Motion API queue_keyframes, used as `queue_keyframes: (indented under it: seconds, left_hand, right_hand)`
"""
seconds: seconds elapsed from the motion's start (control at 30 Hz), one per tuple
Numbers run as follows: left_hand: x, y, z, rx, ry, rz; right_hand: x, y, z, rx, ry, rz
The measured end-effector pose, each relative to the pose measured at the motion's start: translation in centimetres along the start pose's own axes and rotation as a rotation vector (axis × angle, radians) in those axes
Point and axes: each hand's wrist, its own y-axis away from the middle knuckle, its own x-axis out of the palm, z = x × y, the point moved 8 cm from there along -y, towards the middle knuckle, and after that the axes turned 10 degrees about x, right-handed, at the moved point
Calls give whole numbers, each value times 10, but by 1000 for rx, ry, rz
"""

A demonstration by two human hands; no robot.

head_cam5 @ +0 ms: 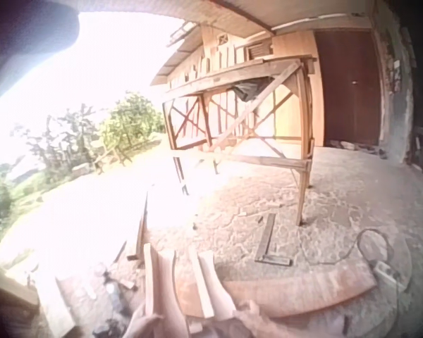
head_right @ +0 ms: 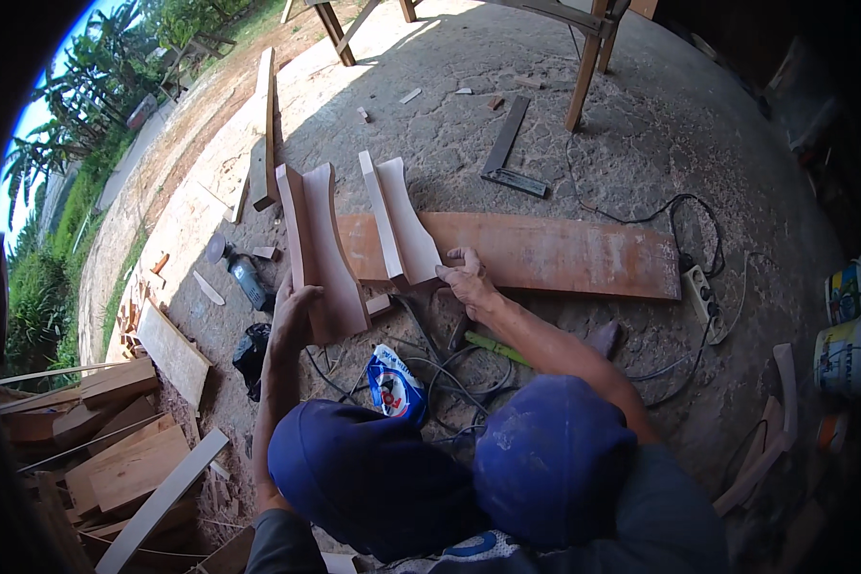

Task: The person sits on the floor and uses a hammer and chisel to carve and shape a piece of wood. They repeatedly strike the chisel to remove material, then inspect the carved surface and compare it with other wooden pieces.

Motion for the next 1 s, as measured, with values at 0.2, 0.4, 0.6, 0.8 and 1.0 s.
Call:
queue_keyframes:
  seconds: [0.2, 0.4, 0.6, 0.8, 1.0]
  left_hand:
    - [28, -3, 17, -29, -19, 27]
    - [40, -9, 40, -88, -102, 33]
    - [63, -27, 56, -75, -112, 71]
    - [72, -42, 70, -18, -256, 78]
    - [67, -43, 97, -141, -164, 73]
  right_hand:
    - [-129, 73, 6, -132, 162, -207]
    - [-236, 115, -17, -370, 66, -481]
    - [-248, 126, -22, -512, 15, -603]
    - [-208, 145, 9, -535, 223, -479]
    - [-172, 163, 18, -559, 422, -467]
